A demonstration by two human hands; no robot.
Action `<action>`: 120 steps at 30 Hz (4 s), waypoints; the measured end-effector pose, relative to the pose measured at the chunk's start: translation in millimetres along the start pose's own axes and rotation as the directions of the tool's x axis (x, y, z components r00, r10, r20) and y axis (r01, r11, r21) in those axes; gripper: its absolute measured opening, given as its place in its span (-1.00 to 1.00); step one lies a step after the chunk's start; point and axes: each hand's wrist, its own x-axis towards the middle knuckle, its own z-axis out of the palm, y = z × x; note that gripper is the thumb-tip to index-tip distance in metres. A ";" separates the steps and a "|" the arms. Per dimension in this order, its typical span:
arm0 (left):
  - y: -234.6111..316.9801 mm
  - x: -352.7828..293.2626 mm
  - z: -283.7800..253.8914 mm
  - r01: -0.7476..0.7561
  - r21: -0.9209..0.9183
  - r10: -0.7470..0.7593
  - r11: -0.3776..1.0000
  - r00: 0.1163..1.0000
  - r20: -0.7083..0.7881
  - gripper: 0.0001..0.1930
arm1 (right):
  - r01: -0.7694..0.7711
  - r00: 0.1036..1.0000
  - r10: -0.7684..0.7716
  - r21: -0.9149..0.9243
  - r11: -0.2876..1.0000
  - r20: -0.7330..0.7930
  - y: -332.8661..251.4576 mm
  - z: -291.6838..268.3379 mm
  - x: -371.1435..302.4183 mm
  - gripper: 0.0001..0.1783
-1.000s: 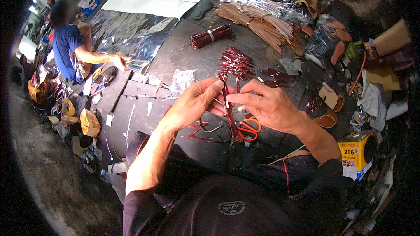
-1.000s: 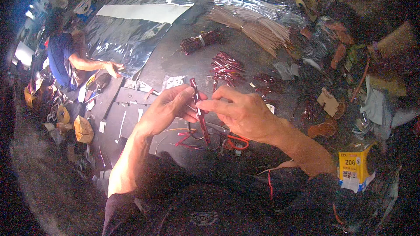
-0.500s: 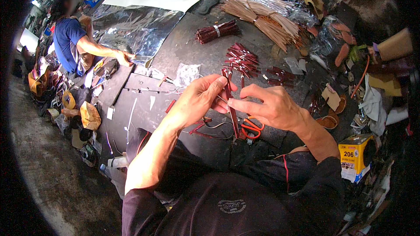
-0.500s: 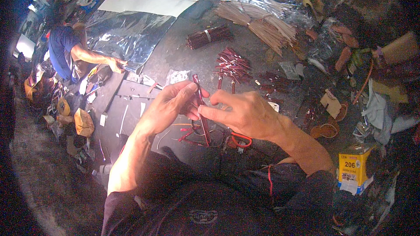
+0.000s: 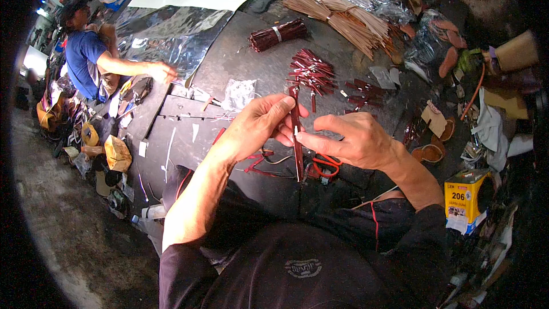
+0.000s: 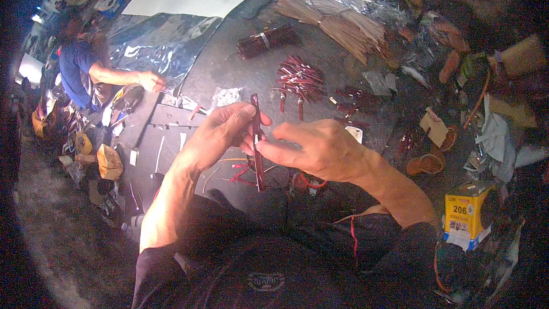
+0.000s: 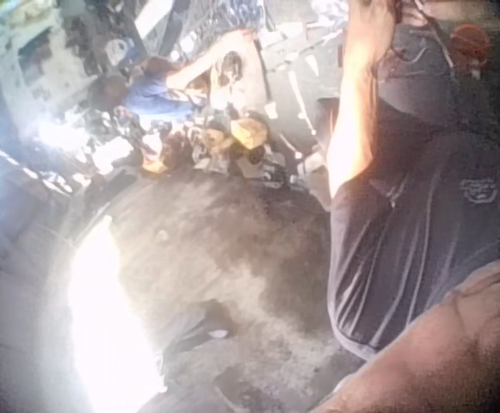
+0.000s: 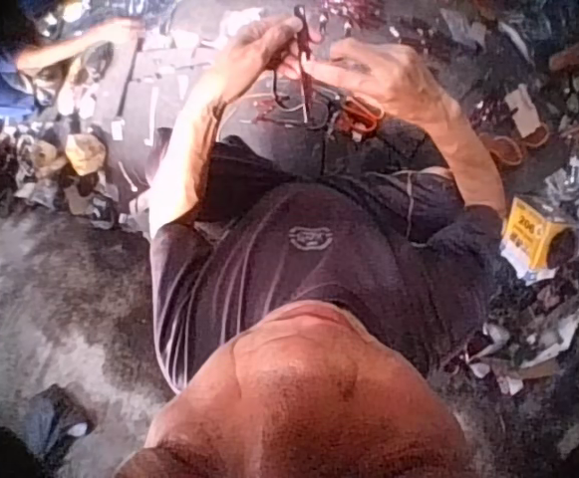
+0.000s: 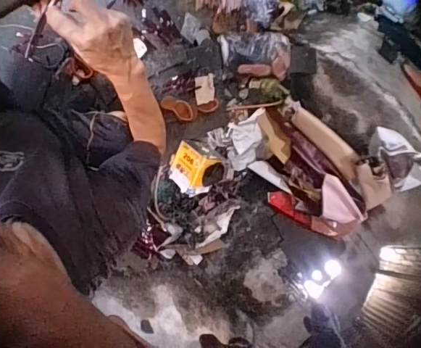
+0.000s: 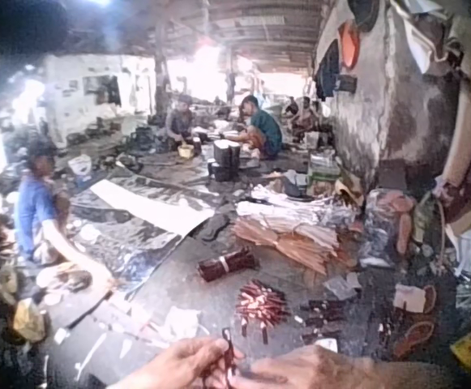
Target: The person sits on the floor and repeatedly picks up dark red strips of material. They use orange-handled scissors to trim the strips to a specific length and place the cut pieces into a pile on the floor. The process is repeated continuously throughout the clip.
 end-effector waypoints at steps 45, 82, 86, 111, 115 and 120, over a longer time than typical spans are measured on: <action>-290.8 326.6 122.4 0.131 -0.099 -0.149 0.986 0.967 -0.204 -0.83 | -0.703 0.016 0.921 0.651 0.287 -0.389 -74.5 -77.5 -191.8 -0.56; -198.2 412.1 127.2 -0.268 0.924 0.552 0.271 0.830 0.079 -0.88 | -0.730 -0.049 0.978 0.675 0.103 -0.201 -80.8 -88.4 -209.2 -0.50; -167.2 407.2 139.5 -0.295 0.863 0.538 0.411 0.843 0.032 -0.83 | -0.779 -0.047 0.971 0.617 0.111 -0.234 -85.3 -90.5 -206.1 -0.47; 20.4 24.4 6.0 -0.340 -0.262 0.206 0.903 0.879 -0.430 -0.65 | -0.362 0.668 0.681 0.930 -0.054 0.300 6.2 -77.8 37.2 -0.53; 4.6 7.4 -9.3 -0.389 -0.284 0.207 0.876 0.836 -0.508 -0.68 | -0.245 0.728 0.627 0.960 -0.138 0.276 18.6 -31.0 63.2 -0.56; 2.4 -16.5 -13.3 -0.356 -0.349 0.134 0.867 0.840 -0.525 -0.68 | -0.351 0.707 0.632 0.933 -0.076 0.317 10.8 0.9 73.8 -0.55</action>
